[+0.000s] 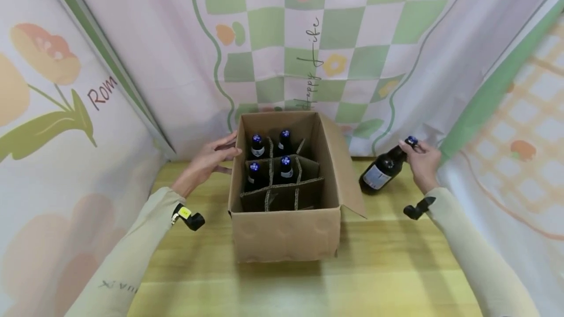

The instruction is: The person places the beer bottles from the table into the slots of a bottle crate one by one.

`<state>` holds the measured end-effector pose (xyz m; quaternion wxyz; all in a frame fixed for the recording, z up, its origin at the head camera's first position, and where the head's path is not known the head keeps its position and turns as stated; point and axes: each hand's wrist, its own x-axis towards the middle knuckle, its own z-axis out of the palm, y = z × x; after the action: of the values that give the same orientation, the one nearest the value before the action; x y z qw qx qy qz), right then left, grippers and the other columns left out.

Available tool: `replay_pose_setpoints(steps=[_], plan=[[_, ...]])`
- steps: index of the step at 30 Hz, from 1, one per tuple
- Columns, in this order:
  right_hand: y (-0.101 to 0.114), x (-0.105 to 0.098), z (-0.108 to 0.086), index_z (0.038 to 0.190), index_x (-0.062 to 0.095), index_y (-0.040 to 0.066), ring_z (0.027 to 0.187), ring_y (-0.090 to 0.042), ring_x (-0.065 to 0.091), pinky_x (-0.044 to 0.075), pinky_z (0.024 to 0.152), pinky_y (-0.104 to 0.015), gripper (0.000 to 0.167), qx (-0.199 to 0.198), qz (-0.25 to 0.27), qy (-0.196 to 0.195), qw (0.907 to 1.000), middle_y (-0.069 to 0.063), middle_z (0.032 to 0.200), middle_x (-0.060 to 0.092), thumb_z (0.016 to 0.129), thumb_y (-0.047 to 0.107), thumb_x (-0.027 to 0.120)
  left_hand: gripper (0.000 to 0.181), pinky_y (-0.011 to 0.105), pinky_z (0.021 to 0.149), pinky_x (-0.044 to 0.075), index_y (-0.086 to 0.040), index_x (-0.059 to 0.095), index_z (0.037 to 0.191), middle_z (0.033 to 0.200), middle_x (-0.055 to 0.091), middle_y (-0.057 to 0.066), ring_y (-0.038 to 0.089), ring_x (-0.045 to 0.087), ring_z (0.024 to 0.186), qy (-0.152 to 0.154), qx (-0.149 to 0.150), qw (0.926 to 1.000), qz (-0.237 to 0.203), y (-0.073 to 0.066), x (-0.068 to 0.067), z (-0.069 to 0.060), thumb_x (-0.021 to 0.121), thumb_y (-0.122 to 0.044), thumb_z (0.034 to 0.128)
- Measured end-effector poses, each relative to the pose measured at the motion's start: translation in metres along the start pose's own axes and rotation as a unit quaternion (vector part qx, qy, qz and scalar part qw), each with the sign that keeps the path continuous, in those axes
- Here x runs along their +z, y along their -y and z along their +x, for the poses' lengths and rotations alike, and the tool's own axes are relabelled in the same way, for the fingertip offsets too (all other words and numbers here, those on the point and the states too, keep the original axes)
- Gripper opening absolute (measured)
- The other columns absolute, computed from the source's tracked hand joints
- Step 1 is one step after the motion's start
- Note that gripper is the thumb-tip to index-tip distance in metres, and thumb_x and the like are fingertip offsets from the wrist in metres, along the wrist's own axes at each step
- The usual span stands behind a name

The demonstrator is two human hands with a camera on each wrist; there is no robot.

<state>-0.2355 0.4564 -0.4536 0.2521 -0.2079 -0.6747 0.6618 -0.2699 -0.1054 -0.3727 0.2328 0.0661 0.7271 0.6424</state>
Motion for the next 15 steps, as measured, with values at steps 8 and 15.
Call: replay_pose_setpoints(steps=[8,15], plan=[[0.016,0.008,-0.016,0.124,0.07,0.008,0.069,-0.005,0.075,0.064,0.068,-0.022,0.04,0.071,0.042,0.058,0.9949,0.013,0.08,0.077,0.088,0.009,0.085,0.073,0.039,0.087,0.066,-0.031,0.033,0.164,0.173,0.024,0.01,0.04,0.044,0.147,-0.002,-0.001,1.0,-0.003,0.0,0.001,0.001,0.067,-0.018,0.1012],[0.034,0.016,-0.019,0.113,0.071,0.013,0.064,-0.008,0.075,0.064,0.063,-0.022,0.027,0.064,0.057,0.072,0.9938,0.011,0.078,0.078,0.09,0.007,0.083,0.073,0.04,0.086,0.066,-0.031,0.033,0.164,0.173,0.024,0.011,0.041,0.044,0.146,-0.004,0.005,1.0,-0.005,0.001,0.0,0.001,0.067,-0.017,0.1012]])
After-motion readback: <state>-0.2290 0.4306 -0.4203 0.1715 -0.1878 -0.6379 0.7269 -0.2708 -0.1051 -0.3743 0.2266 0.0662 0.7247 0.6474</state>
